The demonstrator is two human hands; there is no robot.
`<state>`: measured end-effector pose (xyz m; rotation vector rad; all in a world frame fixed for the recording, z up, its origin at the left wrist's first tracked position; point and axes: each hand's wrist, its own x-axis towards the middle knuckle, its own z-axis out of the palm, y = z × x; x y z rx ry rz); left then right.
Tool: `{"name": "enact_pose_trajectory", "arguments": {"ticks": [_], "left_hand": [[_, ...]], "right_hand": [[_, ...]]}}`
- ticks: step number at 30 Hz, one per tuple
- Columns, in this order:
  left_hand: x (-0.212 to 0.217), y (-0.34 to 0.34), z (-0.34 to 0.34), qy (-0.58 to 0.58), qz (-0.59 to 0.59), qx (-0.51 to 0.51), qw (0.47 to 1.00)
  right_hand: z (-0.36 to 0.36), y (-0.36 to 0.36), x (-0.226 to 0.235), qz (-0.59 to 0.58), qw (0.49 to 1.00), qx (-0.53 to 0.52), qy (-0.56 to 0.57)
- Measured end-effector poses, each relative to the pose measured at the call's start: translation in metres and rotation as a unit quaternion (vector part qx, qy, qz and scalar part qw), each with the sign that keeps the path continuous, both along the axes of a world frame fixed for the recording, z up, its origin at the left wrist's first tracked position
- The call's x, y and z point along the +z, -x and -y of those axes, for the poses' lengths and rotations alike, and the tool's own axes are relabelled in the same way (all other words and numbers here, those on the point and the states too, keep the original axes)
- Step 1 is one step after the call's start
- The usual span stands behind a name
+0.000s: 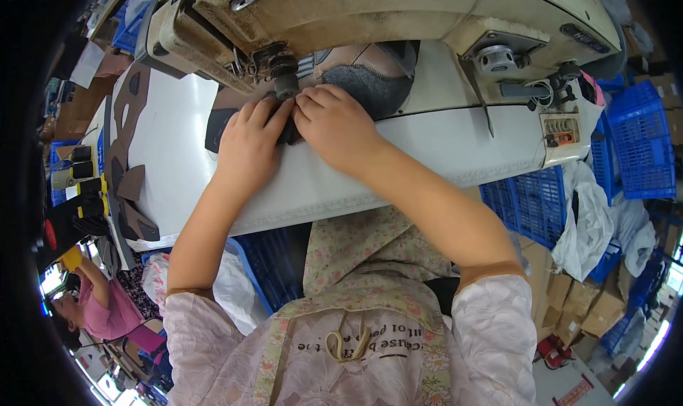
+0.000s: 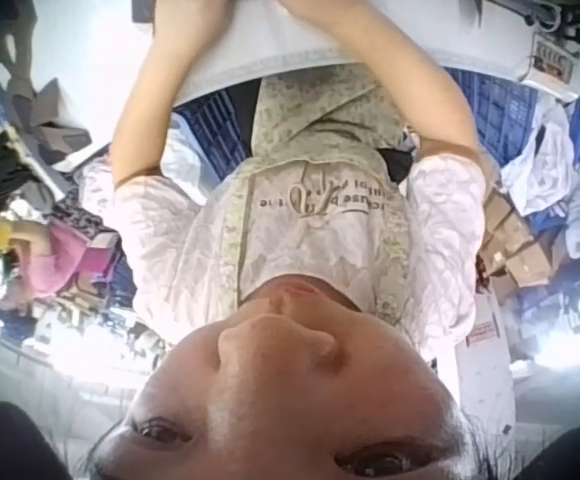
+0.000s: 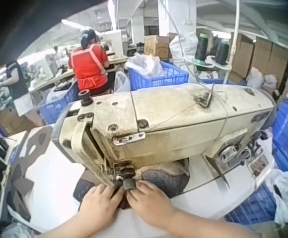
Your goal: Sewing leather and fabric components of a shoe upper using an industrial sewing machine.
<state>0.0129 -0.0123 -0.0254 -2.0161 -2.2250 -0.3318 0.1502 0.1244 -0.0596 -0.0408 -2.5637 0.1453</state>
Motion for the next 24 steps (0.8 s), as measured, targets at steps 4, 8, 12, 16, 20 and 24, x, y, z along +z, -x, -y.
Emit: {"name": "enact_pose_trajectory", "arguments": {"ticks": [4, 8, 12, 16, 20, 24], "left_hand": [[-0.002, 0.011, 0.004, -0.012, -0.043, -0.04, 0.998], [-0.005, 0.014, 0.005, -0.019, -0.045, -0.047, 0.998], [-0.008, 0.011, 0.005, -0.019, -0.066, -0.035, 0.997], [-0.008, 0.009, 0.002, -0.02, -0.085, -0.018, 0.996], [-0.007, 0.009, -0.001, -0.03, -0.118, -0.017, 0.992], [-0.008, 0.008, -0.002, -0.033, -0.126, -0.021, 0.991]], "right_hand": [[-0.013, -0.003, 0.002, 0.001, 0.999, 0.041, -0.031], [-0.024, -0.002, -0.002, 0.009, 0.997, 0.071, -0.004], [-0.026, -0.002, -0.003, 0.004, 0.997, 0.083, 0.006], [-0.027, 0.0, -0.002, -0.007, 0.997, 0.071, 0.013], [-0.028, -0.001, -0.003, -0.005, 0.998, 0.066, 0.017], [-0.027, 0.0, -0.004, -0.01, 0.998, 0.059, 0.016]]}}
